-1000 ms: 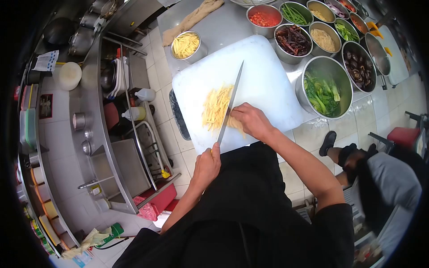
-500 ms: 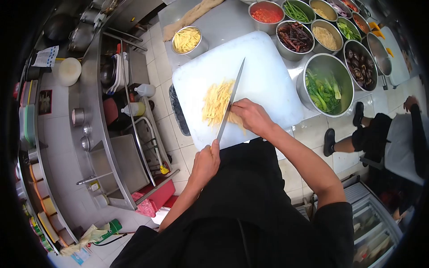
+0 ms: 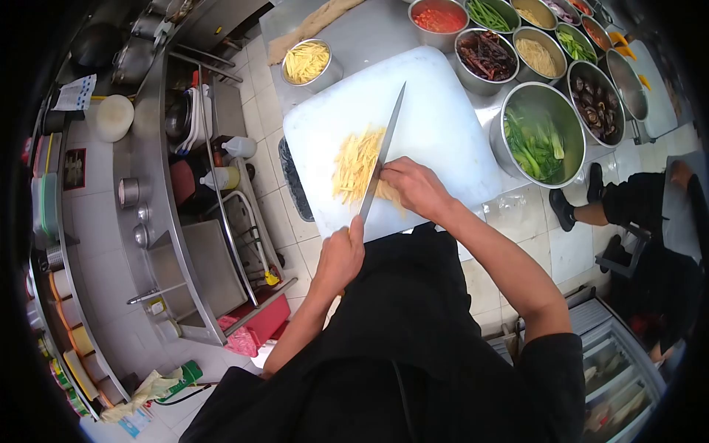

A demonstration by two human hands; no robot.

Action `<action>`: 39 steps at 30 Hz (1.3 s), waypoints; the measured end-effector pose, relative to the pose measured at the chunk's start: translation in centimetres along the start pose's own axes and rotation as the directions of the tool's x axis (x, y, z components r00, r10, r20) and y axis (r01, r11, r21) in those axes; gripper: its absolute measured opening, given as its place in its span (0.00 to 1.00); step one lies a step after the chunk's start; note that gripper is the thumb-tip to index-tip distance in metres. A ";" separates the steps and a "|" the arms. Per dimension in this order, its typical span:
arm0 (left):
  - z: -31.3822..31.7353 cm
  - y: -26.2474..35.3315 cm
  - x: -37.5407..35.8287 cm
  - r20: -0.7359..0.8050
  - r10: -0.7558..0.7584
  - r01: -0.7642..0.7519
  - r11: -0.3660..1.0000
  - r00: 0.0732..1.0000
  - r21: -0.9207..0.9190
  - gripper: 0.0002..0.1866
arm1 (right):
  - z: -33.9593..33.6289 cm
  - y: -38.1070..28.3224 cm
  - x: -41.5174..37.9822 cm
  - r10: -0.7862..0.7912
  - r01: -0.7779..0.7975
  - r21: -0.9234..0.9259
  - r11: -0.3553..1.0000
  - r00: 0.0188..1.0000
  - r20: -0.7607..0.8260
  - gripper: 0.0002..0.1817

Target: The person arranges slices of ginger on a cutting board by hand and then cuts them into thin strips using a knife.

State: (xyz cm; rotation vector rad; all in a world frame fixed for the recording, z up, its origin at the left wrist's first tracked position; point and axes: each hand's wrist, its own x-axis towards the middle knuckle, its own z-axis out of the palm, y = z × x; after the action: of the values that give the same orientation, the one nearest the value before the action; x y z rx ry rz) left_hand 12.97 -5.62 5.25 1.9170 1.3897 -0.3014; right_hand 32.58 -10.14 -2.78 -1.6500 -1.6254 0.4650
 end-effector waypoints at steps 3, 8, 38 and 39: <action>1.3 -1.0 0.0 -0.010 -0.039 0.039 0.999 0.999 0.003 0.35 | 0.2 0.2 -0.1 0.018 -0.018 0.006 1.000 1.000 0.006 0.16; 1.6 1.9 5.5 -0.096 0.073 -0.080 0.994 0.993 -0.069 0.35 | 0.4 0.1 -0.3 0.042 -0.043 0.035 0.998 0.999 0.026 0.15; 2.5 -1.3 1.5 -0.044 0.044 -0.044 0.999 0.998 -0.014 0.34 | 0.8 0.6 -0.7 0.020 -0.016 0.054 0.998 0.996 -0.085 0.13; 3.1 -1.3 3.4 -0.050 0.105 -0.106 0.994 0.993 -0.017 0.34 | 0.9 0.5 -0.6 0.011 -0.007 0.044 0.999 0.996 -0.092 0.13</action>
State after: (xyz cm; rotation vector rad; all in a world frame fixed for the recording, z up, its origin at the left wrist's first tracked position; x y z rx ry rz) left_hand 13.78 -5.09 0.61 1.9857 1.3123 -0.1910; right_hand 32.23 -10.41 -3.90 -1.6231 -1.5306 0.4191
